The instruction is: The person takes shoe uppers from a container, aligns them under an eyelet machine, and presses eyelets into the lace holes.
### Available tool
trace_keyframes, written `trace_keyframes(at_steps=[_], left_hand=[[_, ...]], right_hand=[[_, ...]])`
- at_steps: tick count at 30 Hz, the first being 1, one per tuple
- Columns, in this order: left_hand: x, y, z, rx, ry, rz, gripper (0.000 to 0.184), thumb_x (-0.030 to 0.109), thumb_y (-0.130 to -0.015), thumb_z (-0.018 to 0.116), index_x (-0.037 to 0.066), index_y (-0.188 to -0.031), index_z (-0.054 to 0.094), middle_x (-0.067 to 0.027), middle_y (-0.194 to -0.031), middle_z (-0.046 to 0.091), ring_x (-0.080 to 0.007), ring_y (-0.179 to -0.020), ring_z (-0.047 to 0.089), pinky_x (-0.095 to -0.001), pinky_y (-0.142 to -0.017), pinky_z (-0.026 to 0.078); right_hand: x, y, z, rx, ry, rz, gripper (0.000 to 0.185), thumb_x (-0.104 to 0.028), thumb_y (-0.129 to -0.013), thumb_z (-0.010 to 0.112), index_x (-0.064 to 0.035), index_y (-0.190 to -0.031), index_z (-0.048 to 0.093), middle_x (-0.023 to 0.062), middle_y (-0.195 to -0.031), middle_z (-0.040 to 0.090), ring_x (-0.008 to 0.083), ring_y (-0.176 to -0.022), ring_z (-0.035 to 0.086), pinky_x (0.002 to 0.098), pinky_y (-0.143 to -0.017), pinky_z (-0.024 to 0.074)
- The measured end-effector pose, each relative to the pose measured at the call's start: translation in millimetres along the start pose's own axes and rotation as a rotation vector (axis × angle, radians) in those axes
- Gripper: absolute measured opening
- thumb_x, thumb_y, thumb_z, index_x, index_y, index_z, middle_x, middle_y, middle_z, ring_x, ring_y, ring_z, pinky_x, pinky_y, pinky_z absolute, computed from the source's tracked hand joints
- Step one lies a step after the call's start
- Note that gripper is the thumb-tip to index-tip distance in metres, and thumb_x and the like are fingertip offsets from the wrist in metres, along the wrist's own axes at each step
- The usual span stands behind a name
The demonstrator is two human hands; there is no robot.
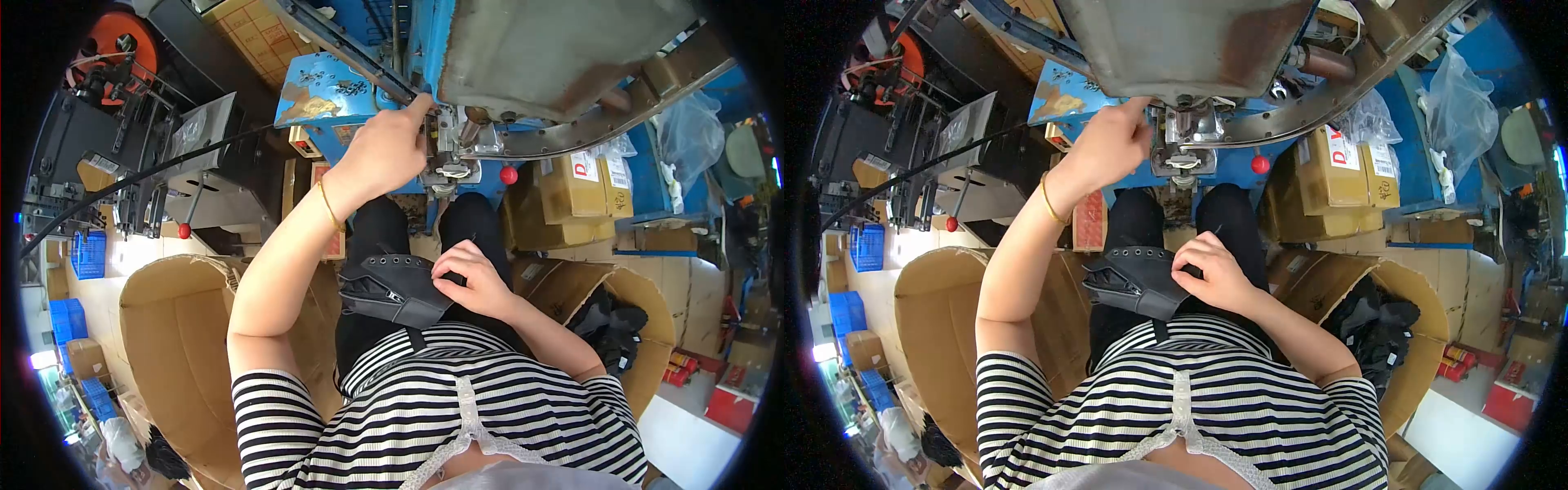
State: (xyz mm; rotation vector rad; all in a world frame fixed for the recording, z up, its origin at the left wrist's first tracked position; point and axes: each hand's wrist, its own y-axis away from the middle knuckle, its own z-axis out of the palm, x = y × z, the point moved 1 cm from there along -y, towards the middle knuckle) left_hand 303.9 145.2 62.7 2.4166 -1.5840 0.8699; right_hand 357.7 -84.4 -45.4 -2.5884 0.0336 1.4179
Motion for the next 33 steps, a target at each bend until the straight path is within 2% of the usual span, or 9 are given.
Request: trace_keyframes(at_steps=[7, 13, 16, 19, 23, 26, 28, 30, 33], left_hand=[[-8.9, -4.6, 7.9, -0.013, 0.075, 0.095, 0.044, 0.004, -0.079, 0.053, 0.003, -0.123, 0.049, -0.0265, -0.078, 0.063, -0.0445, -0.079, 0.063, -0.0541, -0.072, 0.048], [-3.0, 23.2, -5.8, 0.261, 0.293, 0.033, 0.025, 0.006, -0.082, 0.057, 0.002, -0.107, 0.057, -0.0181, -0.068, 0.061, -0.0362, -0.064, 0.063, -0.0439, -0.061, 0.049], [-10.9, 67.5, 7.6, 0.331, 0.278, 0.197, 0.016, 0.009, -0.083, 0.064, 0.002, -0.097, 0.063, -0.0098, -0.070, 0.062, -0.0263, -0.062, 0.061, -0.0339, -0.059, 0.048], [-17.2, 101.1, 44.3, 0.131, 0.035, 0.161, 0.023, 0.022, -0.085, 0.068, 0.002, -0.094, 0.063, -0.0107, -0.077, 0.060, -0.0314, -0.072, 0.060, -0.0407, -0.066, 0.049], [-23.9, 136.5, 81.1, -0.348, 0.210, -0.073, 0.034, 0.035, -0.085, 0.065, 0.002, -0.092, 0.068, -0.0155, -0.090, 0.063, -0.0318, -0.091, 0.060, -0.0414, -0.081, 0.048], [-21.9, 142.7, 81.0, -0.335, 0.154, -0.042, 0.037, 0.038, -0.082, 0.068, 0.002, -0.087, 0.070, -0.0156, -0.090, 0.065, -0.0317, -0.092, 0.061, -0.0412, -0.087, 0.047], [-25.8, 141.2, 81.3, -0.353, 0.154, -0.050, 0.038, 0.038, -0.081, 0.069, 0.001, -0.086, 0.068, -0.0154, -0.089, 0.064, -0.0318, -0.093, 0.061, -0.0413, -0.087, 0.047], [-25.9, 141.6, 82.4, -0.349, 0.140, -0.071, 0.039, 0.039, -0.081, 0.069, 0.000, -0.084, 0.066, -0.0152, -0.089, 0.063, -0.0320, -0.094, 0.061, -0.0416, -0.088, 0.046], [-27.1, 141.2, 85.7, -0.308, 0.142, -0.067, 0.037, 0.036, -0.080, 0.071, 0.000, -0.080, 0.064, -0.0142, -0.085, 0.060, -0.0325, -0.088, 0.060, -0.0412, -0.081, 0.047]], right_hand=[[-1.0, -3.0, 0.5, 0.004, -0.013, 0.009, 0.008, -0.012, -0.078, 0.069, -0.0069, -0.081, 0.063, 0.0037, -0.088, 0.064, 0.0250, -0.090, 0.054, 0.0362, -0.083, 0.0436], [-4.3, -3.4, -1.5, 0.010, -0.028, 0.005, 0.008, -0.010, -0.077, 0.068, -0.0063, -0.081, 0.062, 0.0041, -0.089, 0.064, 0.0253, -0.089, 0.054, 0.0362, -0.082, 0.0438], [-1.7, -5.5, -2.8, -0.001, -0.035, -0.025, 0.009, -0.009, -0.077, 0.068, -0.0057, -0.082, 0.062, 0.0042, -0.090, 0.064, 0.0254, -0.090, 0.054, 0.0359, -0.082, 0.0441], [-1.3, -6.9, -2.1, -0.025, -0.027, -0.061, 0.010, -0.009, -0.077, 0.069, -0.0055, -0.083, 0.062, 0.0049, -0.092, 0.064, 0.0261, -0.090, 0.055, 0.0360, -0.083, 0.0444], [-9.2, -11.1, -5.1, -0.054, -0.038, -0.044, 0.012, -0.010, -0.078, 0.069, -0.0054, -0.086, 0.063, 0.0072, -0.096, 0.063, 0.0254, -0.089, 0.056, 0.0348, -0.081, 0.0460], [-17.5, -20.2, -37.7, 0.298, -0.233, 0.155, 0.020, -0.010, -0.081, 0.069, -0.0024, -0.098, 0.061, 0.0090, -0.103, 0.063, 0.0180, -0.093, 0.058, 0.0300, -0.080, 0.0473], [-16.8, -30.9, -64.2, 0.628, -0.573, 0.106, 0.040, -0.008, -0.084, 0.067, 0.0007, -0.121, 0.052, 0.0076, -0.103, 0.059, 0.0156, -0.092, 0.058, 0.0326, -0.077, 0.0479], [-15.5, -46.0, -94.9, 0.689, -0.569, -0.039, 0.044, -0.007, -0.087, 0.065, -0.0008, -0.127, 0.048, 0.0071, -0.106, 0.060, 0.0149, -0.095, 0.058, 0.0311, -0.083, 0.0462], [-32.3, -73.0, -102.0, 0.868, -0.694, 0.021, 0.040, 0.001, -0.082, 0.067, -0.0013, -0.120, 0.054, 0.0060, -0.107, 0.058, 0.0096, -0.092, 0.053, 0.0244, -0.073, 0.0435]])
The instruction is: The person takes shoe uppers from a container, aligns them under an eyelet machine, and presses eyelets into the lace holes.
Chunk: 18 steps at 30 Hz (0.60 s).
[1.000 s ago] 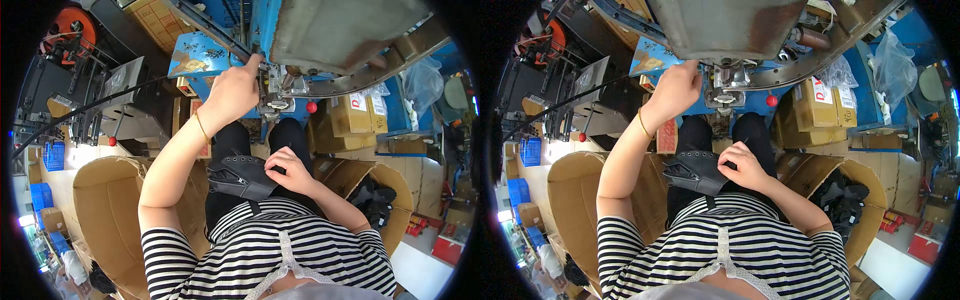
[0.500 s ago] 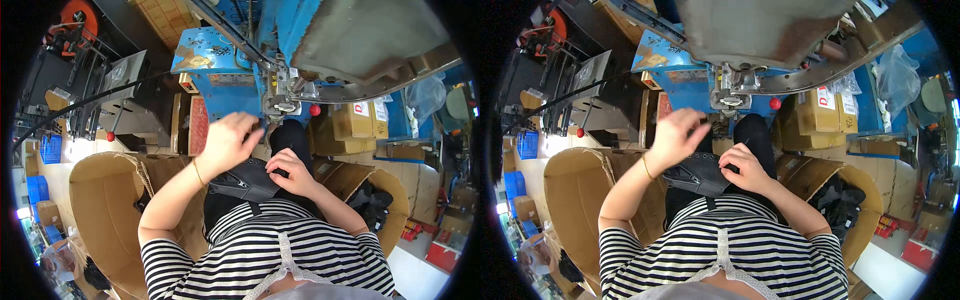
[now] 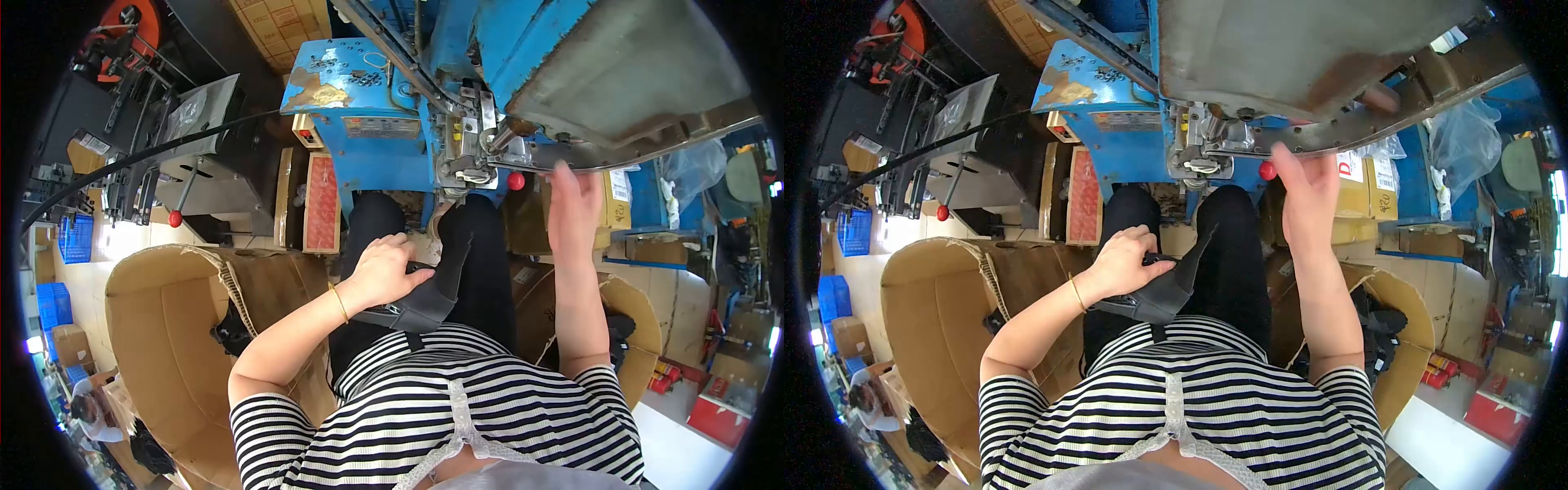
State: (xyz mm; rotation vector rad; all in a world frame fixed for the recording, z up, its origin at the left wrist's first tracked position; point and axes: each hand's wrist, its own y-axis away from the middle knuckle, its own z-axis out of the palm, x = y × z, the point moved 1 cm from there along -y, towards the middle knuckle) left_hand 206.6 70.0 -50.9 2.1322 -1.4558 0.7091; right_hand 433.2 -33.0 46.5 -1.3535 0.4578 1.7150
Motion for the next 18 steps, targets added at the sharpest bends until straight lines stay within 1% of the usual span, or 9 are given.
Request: trace_keyframes(at_steps=[1, 3, 4, 7, 8, 9, 11, 14, 18], left_hand=[[-1.1, -0.3, 0.6, 0.019, 0.003, 0.007, 0.036, 0.034, -0.079, 0.072, 0.000, -0.079, 0.063, -0.0137, -0.084, 0.060, -0.0328, -0.085, 0.060, -0.0409, -0.078, 0.048], [-2.1, -0.7, 1.4, 0.021, 0.004, 0.008, 0.036, 0.034, -0.079, 0.072, -0.001, -0.079, 0.062, -0.0138, -0.083, 0.059, -0.0330, -0.084, 0.060, -0.0407, -0.076, 0.048], [-1.7, -0.8, 2.7, 0.022, 0.005, 0.006, 0.036, 0.034, -0.079, 0.073, -0.001, -0.079, 0.062, -0.0139, -0.083, 0.059, -0.0332, -0.084, 0.060, -0.0406, -0.076, 0.048], [-1.7, 1.6, 5.9, 0.040, 0.007, -0.005, 0.036, 0.034, -0.078, 0.073, 0.000, -0.079, 0.061, -0.0137, -0.082, 0.058, -0.0327, -0.083, 0.060, -0.0409, -0.074, 0.048], [-0.9, 3.7, 3.5, 0.041, 0.003, -0.003, 0.036, 0.034, -0.078, 0.073, 0.000, -0.078, 0.061, -0.0137, -0.082, 0.058, -0.0326, -0.083, 0.060, -0.0408, -0.074, 0.048], [0.9, 5.7, 2.2, 0.049, 0.003, -0.001, 0.036, 0.034, -0.078, 0.073, 0.000, -0.078, 0.060, -0.0136, -0.081, 0.058, -0.0324, -0.083, 0.060, -0.0408, -0.074, 0.047], [2.9, 8.4, 2.7, 0.053, 0.018, -0.024, 0.036, 0.033, -0.078, 0.073, 0.000, -0.077, 0.059, -0.0135, -0.080, 0.057, -0.0322, -0.083, 0.059, -0.0408, -0.074, 0.047], [0.3, 9.6, -0.2, 0.056, 0.040, -0.055, 0.036, 0.032, -0.078, 0.073, 0.000, -0.075, 0.057, -0.0134, -0.077, 0.054, -0.0322, -0.080, 0.058, -0.0408, -0.073, 0.047], [0.6, 12.3, 1.6, 0.090, 0.031, -0.026, 0.035, 0.031, -0.077, 0.074, 0.000, -0.074, 0.057, -0.0133, -0.076, 0.054, -0.0323, -0.079, 0.058, -0.0403, -0.073, 0.047]], right_hand=[[2.2, -4.9, 0.4, -0.028, 0.048, 0.022, 0.035, 0.001, -0.083, 0.066, -0.0017, -0.116, 0.056, 0.0052, -0.105, 0.059, 0.0097, -0.093, 0.053, 0.0247, -0.076, 0.0433], [6.9, -12.4, 0.1, -0.088, 0.142, 0.069, 0.026, 0.000, -0.084, 0.066, -0.0025, -0.109, 0.061, 0.0037, -0.102, 0.060, 0.0098, -0.095, 0.053, 0.0253, -0.082, 0.0430], [7.4, -13.9, 0.8, -0.079, 0.090, 0.072, 0.014, 0.000, -0.080, 0.068, -0.0032, -0.094, 0.066, 0.0020, -0.094, 0.062, 0.0127, -0.097, 0.054, 0.0299, -0.093, 0.0396], [2.9, -23.6, -17.6, -0.090, 0.446, -0.118, 0.011, -0.001, -0.076, 0.068, -0.0028, -0.087, 0.066, 0.0018, -0.090, 0.063, 0.0149, -0.095, 0.055, 0.0332, -0.099, 0.0360], [-3.7, -27.6, -26.6, -0.116, 0.430, -0.158, 0.009, -0.001, -0.073, 0.066, -0.0022, -0.082, 0.065, 0.0032, -0.090, 0.062, 0.0169, -0.096, 0.055, 0.0356, -0.102, 0.0339], [-7.0, -31.5, -38.1, -0.103, 0.429, -0.165, 0.009, 0.001, -0.073, 0.063, -0.0016, -0.082, 0.064, 0.0038, -0.091, 0.062, 0.0170, -0.097, 0.055, 0.0370, -0.105, 0.0322], [-15.7, -32.8, -46.8, -0.071, 0.360, -0.026, 0.009, 0.001, -0.073, 0.063, -0.0013, -0.082, 0.063, 0.0041, -0.089, 0.062, 0.0163, -0.095, 0.056, 0.0401, -0.109, 0.0296], [-10.9, -36.4, -46.8, -0.195, 0.497, -0.183, 0.009, 0.001, -0.074, 0.062, -0.0012, -0.083, 0.063, 0.0043, -0.088, 0.062, 0.0144, -0.092, 0.056, 0.0409, -0.110, 0.0278], [-9.1, -34.6, -42.0, -0.205, 0.431, -0.156, 0.010, 0.001, -0.074, 0.063, -0.0015, -0.084, 0.063, 0.0034, -0.086, 0.061, 0.0136, -0.090, 0.056, 0.0403, -0.111, 0.0257]])
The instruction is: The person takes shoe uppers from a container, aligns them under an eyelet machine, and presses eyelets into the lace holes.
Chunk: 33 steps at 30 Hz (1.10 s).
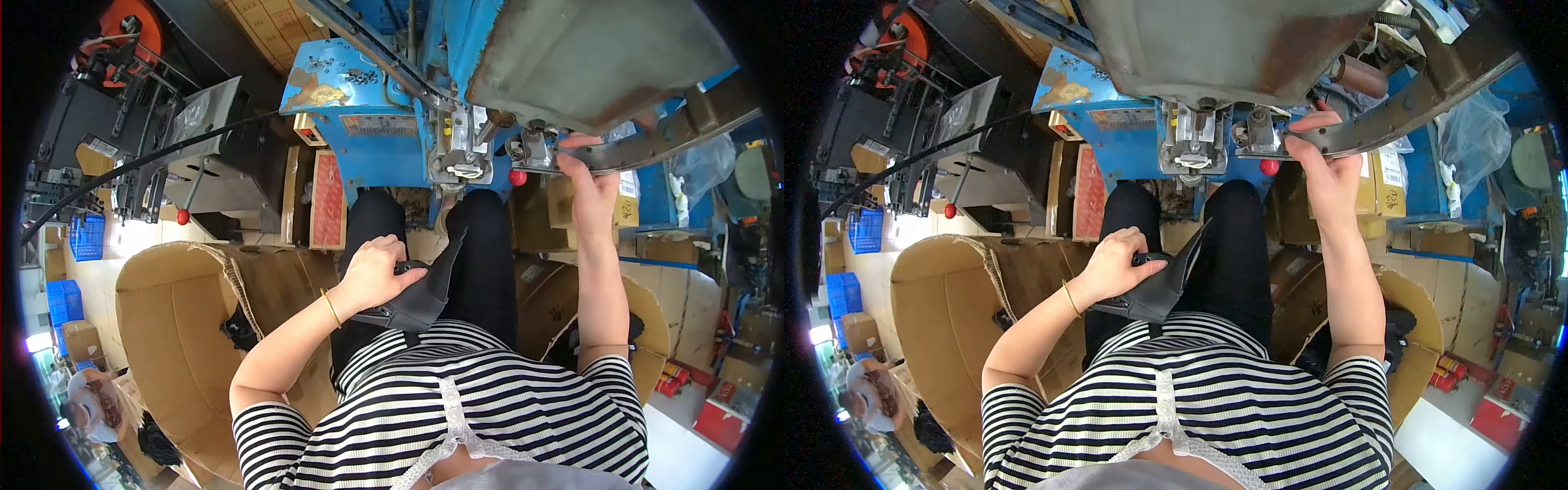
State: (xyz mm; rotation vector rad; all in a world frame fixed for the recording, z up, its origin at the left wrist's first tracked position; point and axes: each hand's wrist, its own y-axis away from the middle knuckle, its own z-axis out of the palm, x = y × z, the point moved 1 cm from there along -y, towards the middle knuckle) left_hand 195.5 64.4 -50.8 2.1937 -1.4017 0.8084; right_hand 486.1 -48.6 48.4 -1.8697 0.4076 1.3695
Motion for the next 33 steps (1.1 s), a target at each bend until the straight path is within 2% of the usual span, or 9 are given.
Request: trace_keyframes(at_steps=[8, 11, 14, 17, 20, 26, 29, 33], left_hand=[[-0.1, -2.2, 0.0, -0.026, 0.000, -0.022, 0.036, 0.032, -0.077, 0.074, 0.000, -0.074, 0.057, -0.0130, -0.076, 0.055, -0.0318, -0.079, 0.058, -0.0400, -0.073, 0.047], [-0.8, -0.8, -0.2, -0.019, -0.006, -0.020, 0.036, 0.032, -0.077, 0.074, 0.000, -0.074, 0.057, -0.0128, -0.076, 0.054, -0.0315, -0.079, 0.058, -0.0399, -0.072, 0.047], [-1.9, 0.9, -0.9, -0.005, -0.007, -0.015, 0.036, 0.032, -0.077, 0.075, 0.000, -0.074, 0.057, -0.0126, -0.076, 0.054, -0.0313, -0.079, 0.058, -0.0399, -0.072, 0.047], [-1.5, 1.8, -2.7, -0.006, -0.011, -0.033, 0.036, 0.032, -0.077, 0.075, 0.000, -0.074, 0.057, -0.0127, -0.076, 0.054, -0.0312, -0.079, 0.058, -0.0397, -0.072, 0.047], [-1.9, 1.4, -4.4, -0.058, -0.005, -0.085, 0.039, 0.037, -0.078, 0.072, 0.000, -0.075, 0.060, -0.0138, -0.079, 0.057, -0.0320, -0.087, 0.059, -0.0413, -0.082, 0.047], [-4.7, 2.6, -3.4, -0.041, 0.000, -0.080, 0.039, 0.037, -0.078, 0.072, -0.001, -0.076, 0.060, -0.0137, -0.080, 0.057, -0.0315, -0.087, 0.059, -0.0410, -0.082, 0.047], [-5.0, 2.4, -3.5, -0.039, 0.014, -0.086, 0.039, 0.036, -0.077, 0.073, 0.000, -0.077, 0.061, -0.0135, -0.080, 0.057, -0.0313, -0.087, 0.060, -0.0408, -0.082, 0.047], [-8.4, 3.8, -2.4, 0.026, 0.030, -0.031, 0.038, 0.033, -0.076, 0.075, 0.000, -0.074, 0.057, -0.0144, -0.077, 0.055, -0.0332, -0.081, 0.059, -0.0409, -0.074, 0.048]], right_hand=[[-3.6, -0.3, 2.0, -0.013, 0.032, -0.020, 0.012, 0.001, -0.074, 0.064, -0.0016, -0.086, 0.064, 0.0026, -0.086, 0.061, 0.0133, -0.090, 0.056, 0.0407, -0.113, 0.0223], [-0.9, 0.5, 1.6, -0.007, 0.017, -0.022, 0.013, 0.002, -0.075, 0.064, -0.0008, -0.087, 0.064, 0.0033, -0.087, 0.061, 0.0131, -0.089, 0.056, 0.0360, -0.106, 0.0308], [-5.6, 0.6, 3.1, -0.009, -0.007, 0.019, 0.012, 0.003, -0.075, 0.064, 0.0000, -0.087, 0.063, 0.0041, -0.089, 0.061, 0.0127, -0.088, 0.055, 0.0302, -0.094, 0.0380], [-6.2, 1.6, 3.8, -0.007, -0.057, 0.050, 0.013, 0.004, -0.075, 0.063, 0.0001, -0.087, 0.062, 0.0048, -0.089, 0.060, 0.0127, -0.088, 0.055, 0.0269, -0.086, 0.0397], [-7.0, 0.7, 3.2, -0.028, -0.004, 0.016, 0.013, 0.004, -0.075, 0.063, -0.0004, -0.088, 0.062, 0.0046, -0.088, 0.059, 0.0125, -0.087, 0.054, 0.0268, -0.086, 0.0399], [-1.4, -1.9, 2.6, -0.048, 0.080, -0.083, 0.014, 0.005, -0.076, 0.062, -0.0002, -0.088, 0.062, 0.0040, -0.089, 0.057, 0.0113, -0.084, 0.052, 0.0247, -0.080, 0.0402], [-6.1, 0.7, 6.8, -0.028, 0.003, 0.015, 0.013, 0.004, -0.077, 0.062, -0.0002, -0.089, 0.062, 0.0026, -0.090, 0.055, 0.0098, -0.083, 0.050, 0.0236, -0.076, 0.0394], [-9.5, 3.1, 8.2, -0.012, -0.005, 0.095, 0.012, 0.003, -0.079, 0.062, -0.0003, -0.091, 0.063, 0.0004, -0.089, 0.052, 0.0074, -0.080, 0.049, 0.0219, -0.070, 0.0379]])
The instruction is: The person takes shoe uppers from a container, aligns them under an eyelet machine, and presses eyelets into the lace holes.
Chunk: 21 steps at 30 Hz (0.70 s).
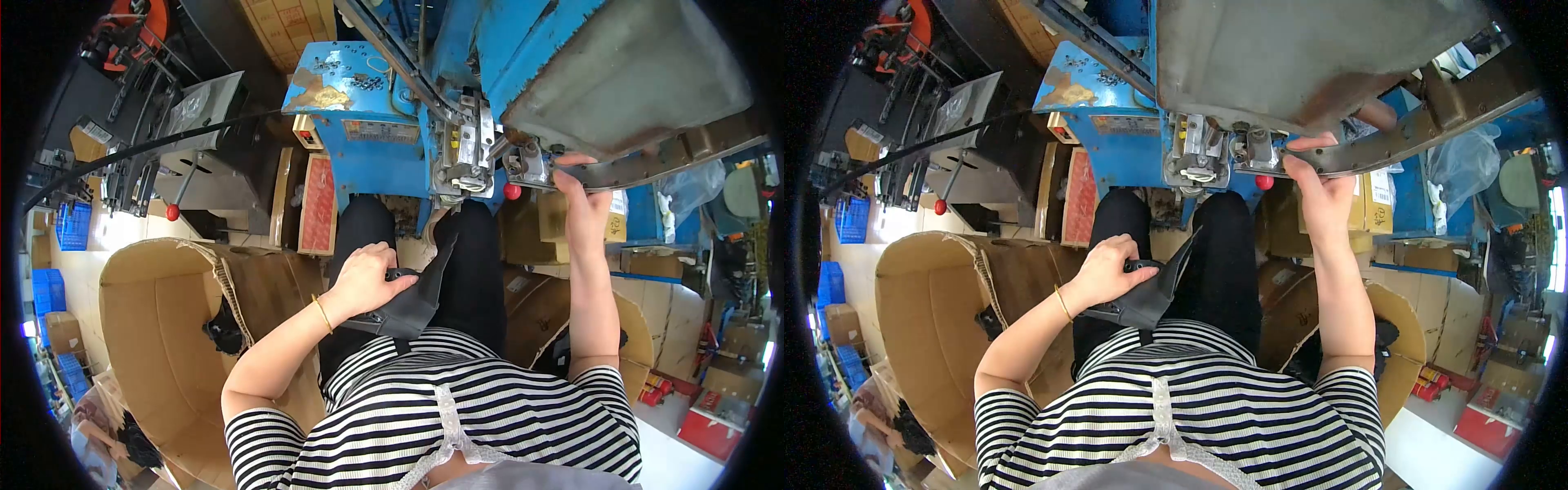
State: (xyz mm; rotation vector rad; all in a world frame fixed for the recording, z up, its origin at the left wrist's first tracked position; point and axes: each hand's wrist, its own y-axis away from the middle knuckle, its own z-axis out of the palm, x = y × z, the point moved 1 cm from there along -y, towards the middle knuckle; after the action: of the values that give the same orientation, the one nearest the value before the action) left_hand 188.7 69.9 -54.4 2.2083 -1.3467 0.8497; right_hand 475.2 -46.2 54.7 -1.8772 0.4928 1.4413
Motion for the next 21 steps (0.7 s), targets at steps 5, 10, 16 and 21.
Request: trace_keyframes(at_steps=[5, 10, 16, 21], left_hand=[[-0.8, 0.1, -0.6, -0.044, 0.002, -0.037, 0.038, 0.036, -0.077, 0.073, 0.000, -0.076, 0.061, -0.0125, -0.079, 0.057, -0.0309, -0.083, 0.059, -0.0408, -0.078, 0.047], [-0.4, -0.9, -1.9, -0.054, 0.008, -0.055, 0.039, 0.036, -0.077, 0.073, 0.000, -0.074, 0.061, -0.0133, -0.079, 0.057, -0.0313, -0.084, 0.060, -0.0410, -0.079, 0.048], [-2.9, 0.3, 0.8, -0.019, -0.002, -0.002, 0.038, 0.034, -0.077, 0.074, 0.000, -0.073, 0.058, -0.0135, -0.076, 0.055, -0.0311, -0.080, 0.059, -0.0401, -0.074, 0.047], [-2.3, 0.3, -2.3, -0.050, 0.004, -0.031, 0.038, 0.033, -0.077, 0.075, -0.001, -0.074, 0.058, -0.0134, -0.076, 0.054, -0.0312, -0.079, 0.058, -0.0399, -0.072, 0.047]], right_hand=[[-1.1, 1.4, 2.8, 0.027, -0.037, 0.027, 0.013, 0.004, -0.080, 0.063, 0.0001, -0.092, 0.063, -0.0011, -0.089, 0.051, 0.0063, -0.077, 0.049, 0.0214, -0.067, 0.0377], [0.9, 0.4, 1.9, 0.019, -0.008, -0.001, 0.014, 0.004, -0.080, 0.063, 0.0003, -0.093, 0.063, -0.0014, -0.088, 0.051, 0.0070, -0.077, 0.050, 0.0213, -0.067, 0.0393], [0.9, 1.0, 1.2, 0.002, -0.035, -0.020, 0.014, 0.006, -0.079, 0.063, 0.0015, -0.092, 0.063, 0.0000, -0.087, 0.051, 0.0081, -0.078, 0.051, 0.0219, -0.069, 0.0414], [-1.5, 1.3, 3.1, 0.008, -0.042, -0.026, 0.014, 0.006, -0.078, 0.063, 0.0026, -0.092, 0.062, 0.0014, -0.088, 0.053, 0.0093, -0.079, 0.053, 0.0233, -0.070, 0.0437]])
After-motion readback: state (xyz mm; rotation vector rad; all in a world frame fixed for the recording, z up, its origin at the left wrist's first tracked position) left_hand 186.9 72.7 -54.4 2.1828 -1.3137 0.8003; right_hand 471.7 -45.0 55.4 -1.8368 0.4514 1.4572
